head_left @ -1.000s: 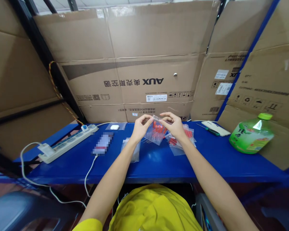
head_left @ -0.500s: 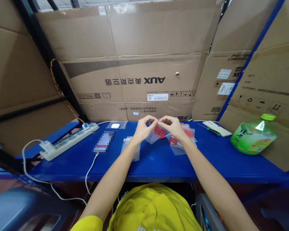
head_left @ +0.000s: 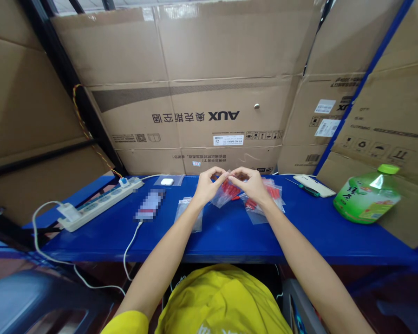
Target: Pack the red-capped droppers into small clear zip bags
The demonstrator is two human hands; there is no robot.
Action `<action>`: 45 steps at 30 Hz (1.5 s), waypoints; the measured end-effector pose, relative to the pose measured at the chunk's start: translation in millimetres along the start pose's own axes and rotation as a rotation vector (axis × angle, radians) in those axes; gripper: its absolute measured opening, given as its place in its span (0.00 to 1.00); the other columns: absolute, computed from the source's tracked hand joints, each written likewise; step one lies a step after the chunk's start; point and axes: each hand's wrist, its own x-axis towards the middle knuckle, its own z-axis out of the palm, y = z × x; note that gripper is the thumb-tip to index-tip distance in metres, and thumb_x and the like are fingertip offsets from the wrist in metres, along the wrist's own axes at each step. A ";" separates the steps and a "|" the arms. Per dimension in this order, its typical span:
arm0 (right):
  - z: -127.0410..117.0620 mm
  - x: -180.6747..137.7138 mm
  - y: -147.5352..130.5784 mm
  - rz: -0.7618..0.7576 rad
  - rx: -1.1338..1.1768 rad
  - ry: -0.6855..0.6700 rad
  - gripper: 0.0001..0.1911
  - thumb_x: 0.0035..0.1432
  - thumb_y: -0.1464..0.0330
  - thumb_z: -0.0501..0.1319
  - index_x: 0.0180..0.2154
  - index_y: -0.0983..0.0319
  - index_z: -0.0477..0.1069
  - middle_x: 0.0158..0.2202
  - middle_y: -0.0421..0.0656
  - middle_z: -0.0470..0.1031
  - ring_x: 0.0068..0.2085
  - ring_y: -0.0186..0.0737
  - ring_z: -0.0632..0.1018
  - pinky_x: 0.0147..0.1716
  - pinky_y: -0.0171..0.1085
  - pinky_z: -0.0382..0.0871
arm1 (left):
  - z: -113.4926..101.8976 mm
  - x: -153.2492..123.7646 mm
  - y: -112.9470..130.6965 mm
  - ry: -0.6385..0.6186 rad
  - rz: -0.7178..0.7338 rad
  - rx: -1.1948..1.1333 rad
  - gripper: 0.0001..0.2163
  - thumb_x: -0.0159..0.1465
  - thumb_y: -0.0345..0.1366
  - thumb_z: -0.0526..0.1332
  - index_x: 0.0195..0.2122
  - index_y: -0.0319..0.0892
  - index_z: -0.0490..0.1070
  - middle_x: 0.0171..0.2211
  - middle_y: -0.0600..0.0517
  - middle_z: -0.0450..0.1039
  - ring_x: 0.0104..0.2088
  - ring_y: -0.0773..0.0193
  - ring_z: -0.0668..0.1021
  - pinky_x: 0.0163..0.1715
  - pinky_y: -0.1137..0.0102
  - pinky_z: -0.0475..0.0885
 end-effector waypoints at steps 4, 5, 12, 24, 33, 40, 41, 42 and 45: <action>0.0 0.8 -0.3 0.008 -0.003 -0.016 0.15 0.57 0.55 0.70 0.32 0.61 0.79 0.29 0.42 0.79 0.30 0.38 0.76 0.32 0.37 0.70 | -0.3 -0.1 3.9 -0.010 0.038 0.038 0.10 0.63 0.43 0.69 0.33 0.42 0.80 0.32 0.50 0.78 0.33 0.62 0.75 0.37 0.70 0.68; -0.2 1.0 -1.2 0.009 0.001 -0.022 0.15 0.57 0.55 0.70 0.32 0.61 0.79 0.29 0.42 0.79 0.30 0.38 0.75 0.32 0.37 0.70 | -0.5 -0.4 5.4 -0.015 0.050 0.045 0.09 0.64 0.43 0.68 0.33 0.42 0.80 0.33 0.50 0.78 0.34 0.62 0.75 0.38 0.70 0.67; -1.1 2.7 -1.9 0.030 0.051 -0.036 0.16 0.54 0.54 0.71 0.31 0.61 0.79 0.29 0.41 0.79 0.30 0.38 0.75 0.31 0.37 0.70 | -0.7 -2.4 11.4 -0.031 0.102 0.049 0.10 0.65 0.42 0.67 0.33 0.42 0.79 0.33 0.50 0.77 0.35 0.62 0.74 0.39 0.70 0.66; -0.4 3.1 -2.0 0.054 0.071 -0.010 0.17 0.53 0.54 0.72 0.31 0.62 0.79 0.28 0.41 0.79 0.29 0.37 0.74 0.31 0.36 0.69 | -0.4 -1.4 10.3 -0.046 0.111 0.098 0.11 0.67 0.44 0.65 0.34 0.41 0.76 0.34 0.50 0.77 0.35 0.63 0.74 0.39 0.70 0.67; -1.5 3.1 1.3 0.036 0.005 -0.004 0.16 0.55 0.55 0.71 0.34 0.62 0.80 0.30 0.42 0.80 0.30 0.38 0.75 0.34 0.37 0.70 | -0.8 -0.6 8.4 0.010 0.098 0.107 0.13 0.68 0.46 0.63 0.34 0.40 0.73 0.33 0.52 0.75 0.33 0.65 0.74 0.38 0.71 0.69; -2.0 2.8 0.1 0.009 -0.073 -0.018 0.17 0.57 0.54 0.69 0.32 0.62 0.79 0.30 0.43 0.80 0.31 0.39 0.76 0.35 0.38 0.69 | -2.2 -0.2 8.7 -0.064 0.098 0.125 0.11 0.68 0.44 0.64 0.36 0.40 0.76 0.38 0.48 0.79 0.39 0.61 0.78 0.43 0.69 0.70; -1.6 2.7 0.1 0.019 -0.065 -0.020 0.17 0.57 0.54 0.69 0.33 0.62 0.80 0.30 0.43 0.80 0.31 0.39 0.76 0.35 0.38 0.70 | -2.5 -0.1 8.4 -0.056 0.108 0.140 0.12 0.68 0.44 0.64 0.36 0.40 0.76 0.38 0.48 0.79 0.39 0.61 0.78 0.42 0.69 0.70; -1.3 2.7 0.3 0.032 -0.048 -0.020 0.17 0.56 0.53 0.69 0.34 0.62 0.80 0.30 0.42 0.80 0.31 0.39 0.76 0.34 0.38 0.70 | -2.9 0.0 7.9 -0.042 0.116 0.150 0.12 0.68 0.45 0.63 0.35 0.40 0.76 0.38 0.48 0.79 0.39 0.61 0.78 0.42 0.69 0.71; -1.4 3.0 2.3 0.050 0.005 -0.007 0.17 0.55 0.54 0.71 0.33 0.62 0.79 0.29 0.42 0.79 0.31 0.39 0.76 0.34 0.38 0.71 | -4.2 0.9 5.9 0.007 0.121 0.159 0.13 0.68 0.45 0.63 0.35 0.40 0.76 0.37 0.48 0.79 0.36 0.62 0.77 0.40 0.69 0.71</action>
